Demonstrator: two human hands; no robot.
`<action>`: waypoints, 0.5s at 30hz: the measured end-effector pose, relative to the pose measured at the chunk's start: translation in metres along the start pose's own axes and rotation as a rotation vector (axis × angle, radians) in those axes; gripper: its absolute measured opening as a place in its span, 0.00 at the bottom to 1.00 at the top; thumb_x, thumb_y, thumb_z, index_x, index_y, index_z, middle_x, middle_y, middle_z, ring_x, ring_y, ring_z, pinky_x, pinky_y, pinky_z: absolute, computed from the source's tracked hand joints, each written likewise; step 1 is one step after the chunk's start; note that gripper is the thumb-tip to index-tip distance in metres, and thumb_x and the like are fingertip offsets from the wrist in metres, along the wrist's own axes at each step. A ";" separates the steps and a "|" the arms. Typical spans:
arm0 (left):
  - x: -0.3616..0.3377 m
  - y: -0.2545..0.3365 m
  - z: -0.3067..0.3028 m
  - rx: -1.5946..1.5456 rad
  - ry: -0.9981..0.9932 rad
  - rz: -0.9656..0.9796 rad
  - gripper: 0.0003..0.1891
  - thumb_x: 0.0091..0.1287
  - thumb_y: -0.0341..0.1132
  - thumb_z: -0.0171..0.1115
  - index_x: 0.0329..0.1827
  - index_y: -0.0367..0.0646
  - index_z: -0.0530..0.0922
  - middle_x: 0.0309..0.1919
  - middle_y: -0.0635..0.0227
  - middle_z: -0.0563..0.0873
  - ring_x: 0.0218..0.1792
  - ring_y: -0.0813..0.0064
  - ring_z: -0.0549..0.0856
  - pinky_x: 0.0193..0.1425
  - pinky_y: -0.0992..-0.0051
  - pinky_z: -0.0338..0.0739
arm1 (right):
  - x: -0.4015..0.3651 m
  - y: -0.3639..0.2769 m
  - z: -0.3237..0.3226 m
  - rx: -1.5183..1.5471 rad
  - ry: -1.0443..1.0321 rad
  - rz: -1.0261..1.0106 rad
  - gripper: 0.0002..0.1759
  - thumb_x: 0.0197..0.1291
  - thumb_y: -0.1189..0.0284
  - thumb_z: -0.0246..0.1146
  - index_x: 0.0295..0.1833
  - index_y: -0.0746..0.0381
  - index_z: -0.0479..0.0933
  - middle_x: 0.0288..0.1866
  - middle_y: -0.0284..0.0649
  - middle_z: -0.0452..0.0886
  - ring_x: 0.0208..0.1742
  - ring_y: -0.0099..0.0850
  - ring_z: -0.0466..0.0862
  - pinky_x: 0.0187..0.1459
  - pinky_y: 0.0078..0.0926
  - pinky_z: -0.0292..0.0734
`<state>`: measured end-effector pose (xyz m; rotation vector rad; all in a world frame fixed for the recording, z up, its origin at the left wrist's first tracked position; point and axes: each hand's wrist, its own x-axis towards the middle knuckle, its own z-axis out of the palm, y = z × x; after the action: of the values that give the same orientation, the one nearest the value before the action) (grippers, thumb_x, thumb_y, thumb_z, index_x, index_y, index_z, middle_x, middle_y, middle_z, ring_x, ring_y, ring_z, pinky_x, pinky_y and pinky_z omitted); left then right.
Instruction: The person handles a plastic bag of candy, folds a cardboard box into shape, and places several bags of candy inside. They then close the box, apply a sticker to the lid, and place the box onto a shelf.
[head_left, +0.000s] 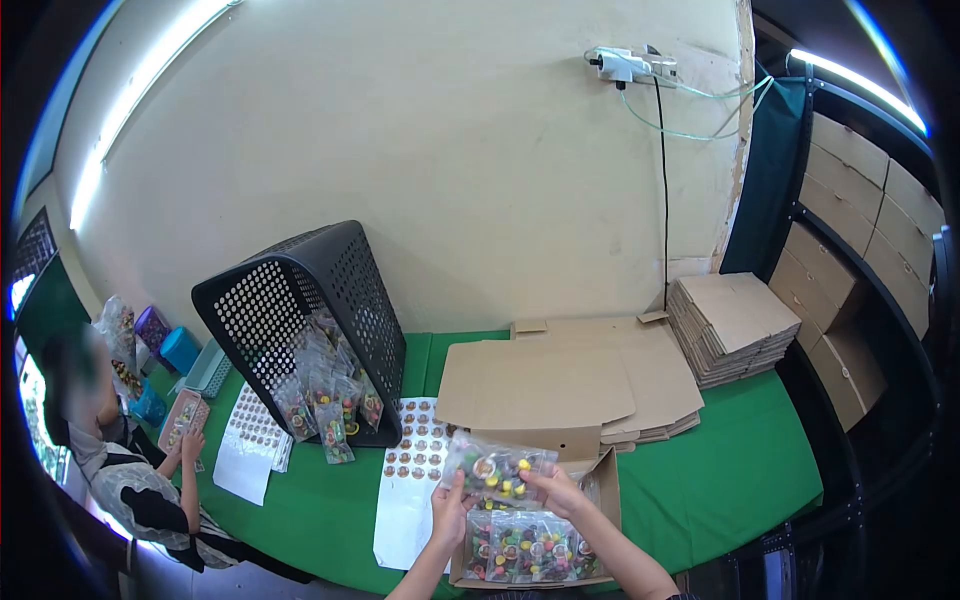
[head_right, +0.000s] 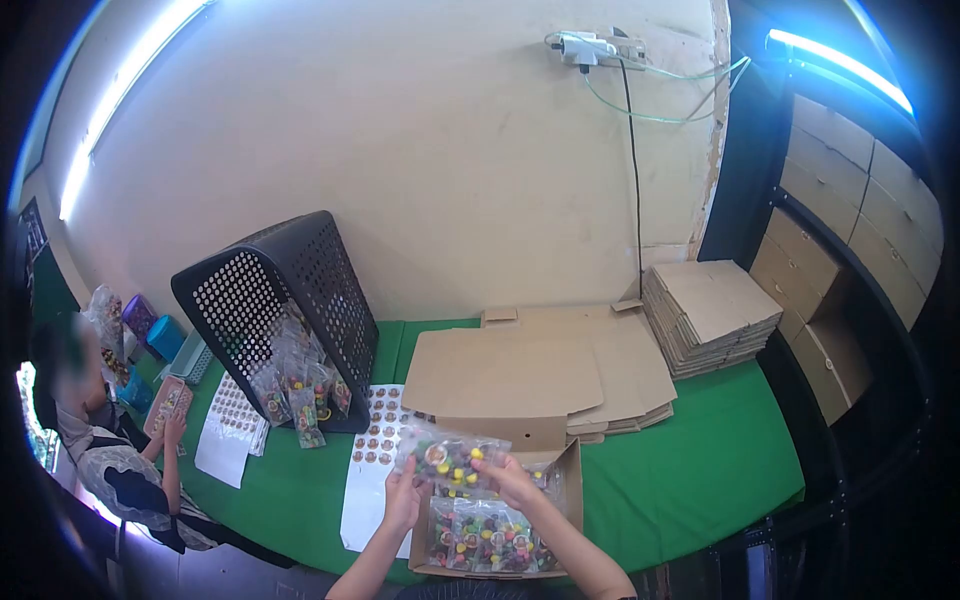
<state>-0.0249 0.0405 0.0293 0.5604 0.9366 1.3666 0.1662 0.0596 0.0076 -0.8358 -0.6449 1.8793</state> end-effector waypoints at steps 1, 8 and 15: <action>0.003 -0.005 -0.007 0.079 -0.034 -0.013 0.11 0.66 0.37 0.56 0.45 0.39 0.74 0.37 0.69 0.81 0.35 0.78 0.81 0.39 0.77 0.78 | 0.003 0.002 -0.007 0.056 0.035 0.005 0.10 0.59 0.75 0.59 0.48 0.60 0.74 0.42 0.33 0.80 0.43 0.25 0.80 0.46 0.28 0.78; 0.003 -0.031 -0.036 0.808 -0.259 0.068 0.30 0.61 0.39 0.61 0.60 0.31 0.61 0.52 0.51 0.75 0.53 0.64 0.77 0.55 0.68 0.73 | 0.001 0.001 -0.068 0.035 0.238 0.008 0.12 0.57 0.76 0.61 0.47 0.64 0.74 0.41 0.37 0.80 0.40 0.26 0.81 0.43 0.27 0.78; -0.022 -0.120 -0.086 1.747 -0.589 -0.099 0.46 0.53 0.58 0.59 0.68 0.40 0.53 0.68 0.46 0.49 0.70 0.50 0.47 0.65 0.43 0.50 | 0.011 0.045 -0.103 -0.303 0.222 0.126 0.15 0.53 0.74 0.65 0.47 0.66 0.75 0.41 0.36 0.80 0.42 0.25 0.79 0.43 0.26 0.75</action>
<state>-0.0265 -0.0159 -0.1094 2.0051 1.4310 -0.1003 0.2171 0.0597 -0.0929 -1.2875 -0.7627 1.7891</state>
